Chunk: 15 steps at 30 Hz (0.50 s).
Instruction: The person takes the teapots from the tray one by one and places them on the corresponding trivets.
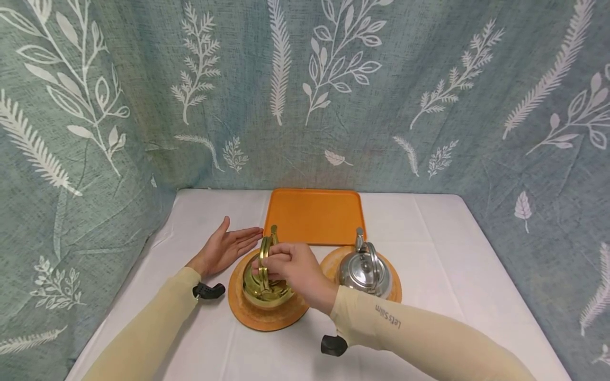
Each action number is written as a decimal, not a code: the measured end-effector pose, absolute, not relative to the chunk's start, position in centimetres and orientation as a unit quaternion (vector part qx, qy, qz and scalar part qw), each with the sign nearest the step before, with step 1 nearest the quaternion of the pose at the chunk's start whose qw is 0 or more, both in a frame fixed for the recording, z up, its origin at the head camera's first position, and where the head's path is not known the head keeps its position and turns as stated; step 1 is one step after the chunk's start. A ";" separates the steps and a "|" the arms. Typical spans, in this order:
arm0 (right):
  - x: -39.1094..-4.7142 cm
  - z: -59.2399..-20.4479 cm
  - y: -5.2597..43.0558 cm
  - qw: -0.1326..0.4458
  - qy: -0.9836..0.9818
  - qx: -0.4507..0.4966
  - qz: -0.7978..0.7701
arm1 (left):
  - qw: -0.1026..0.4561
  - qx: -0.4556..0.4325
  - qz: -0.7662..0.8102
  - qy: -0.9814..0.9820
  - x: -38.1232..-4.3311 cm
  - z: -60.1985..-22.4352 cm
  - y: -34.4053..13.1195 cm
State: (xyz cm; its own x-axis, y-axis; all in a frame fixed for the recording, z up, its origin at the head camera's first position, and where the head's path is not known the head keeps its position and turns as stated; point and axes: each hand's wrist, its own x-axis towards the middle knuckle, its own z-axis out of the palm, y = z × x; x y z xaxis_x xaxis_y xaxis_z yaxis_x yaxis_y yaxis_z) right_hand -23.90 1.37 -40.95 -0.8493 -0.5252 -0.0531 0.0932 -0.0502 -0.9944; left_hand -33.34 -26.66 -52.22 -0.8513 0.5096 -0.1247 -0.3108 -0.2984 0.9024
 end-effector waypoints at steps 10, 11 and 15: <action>-23.8 -41.1 1.4 0.206 0.659 -0.150 -0.708 | 0.254 0.100 0.794 0.543 -33.5 -52.3 -26.4; -23.8 -41.0 1.5 0.204 0.662 -0.147 -0.706 | 0.250 0.099 0.794 0.545 -33.5 -52.4 -26.4; -24.5 -40.8 2.0 0.200 0.668 -0.135 -0.704 | 0.220 0.094 0.793 0.560 -33.1 -52.9 -26.5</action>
